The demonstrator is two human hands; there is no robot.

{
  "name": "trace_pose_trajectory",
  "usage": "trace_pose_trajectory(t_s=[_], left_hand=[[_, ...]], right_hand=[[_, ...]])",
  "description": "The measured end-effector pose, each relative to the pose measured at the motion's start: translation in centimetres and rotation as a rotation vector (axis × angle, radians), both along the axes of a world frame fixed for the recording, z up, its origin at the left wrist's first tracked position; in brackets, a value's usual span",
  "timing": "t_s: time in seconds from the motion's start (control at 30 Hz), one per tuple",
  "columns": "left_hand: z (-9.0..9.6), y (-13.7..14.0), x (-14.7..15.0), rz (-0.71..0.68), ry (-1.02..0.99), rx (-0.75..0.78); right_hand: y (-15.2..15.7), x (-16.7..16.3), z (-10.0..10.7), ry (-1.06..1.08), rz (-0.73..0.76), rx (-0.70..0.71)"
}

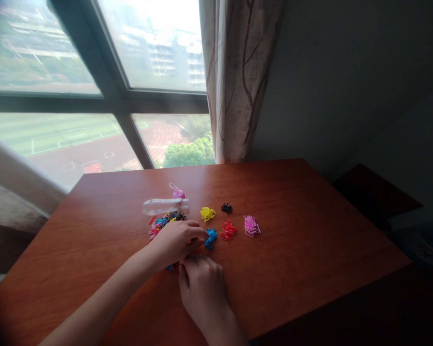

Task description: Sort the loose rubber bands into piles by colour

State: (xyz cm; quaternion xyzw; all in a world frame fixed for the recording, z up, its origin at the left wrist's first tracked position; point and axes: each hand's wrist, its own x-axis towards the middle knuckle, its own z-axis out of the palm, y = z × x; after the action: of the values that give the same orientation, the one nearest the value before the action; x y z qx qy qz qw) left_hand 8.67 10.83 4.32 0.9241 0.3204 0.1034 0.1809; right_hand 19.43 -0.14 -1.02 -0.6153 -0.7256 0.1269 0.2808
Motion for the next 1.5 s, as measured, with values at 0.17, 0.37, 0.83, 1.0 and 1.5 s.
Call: trace_pose_trajectory(t_s=[0.17,0.37,0.83,1.0,1.5], left_hand=[[0.6,-0.5,-1.0,0.065,0.016,0.012],[1.1,-2.1,-4.3,0.189,-0.02,0.015],[-2.0,-7.9,-8.0,0.387,-0.039,-0.082],[-2.5,-8.4,-7.3,0.454,0.03,-0.097],[-3.0,-8.2,-7.0,0.436,0.003,-0.122]], right_hand=[[0.0,0.0,0.0,0.013,0.016,0.006],[0.0,0.0,0.5,0.025,0.029,0.016],[-0.1,-0.1,1.0,0.048,0.052,-0.031],[-0.2,-0.1,0.8,0.035,0.072,-0.037],[-0.1,-0.3,0.5,-0.017,0.119,-0.015]])
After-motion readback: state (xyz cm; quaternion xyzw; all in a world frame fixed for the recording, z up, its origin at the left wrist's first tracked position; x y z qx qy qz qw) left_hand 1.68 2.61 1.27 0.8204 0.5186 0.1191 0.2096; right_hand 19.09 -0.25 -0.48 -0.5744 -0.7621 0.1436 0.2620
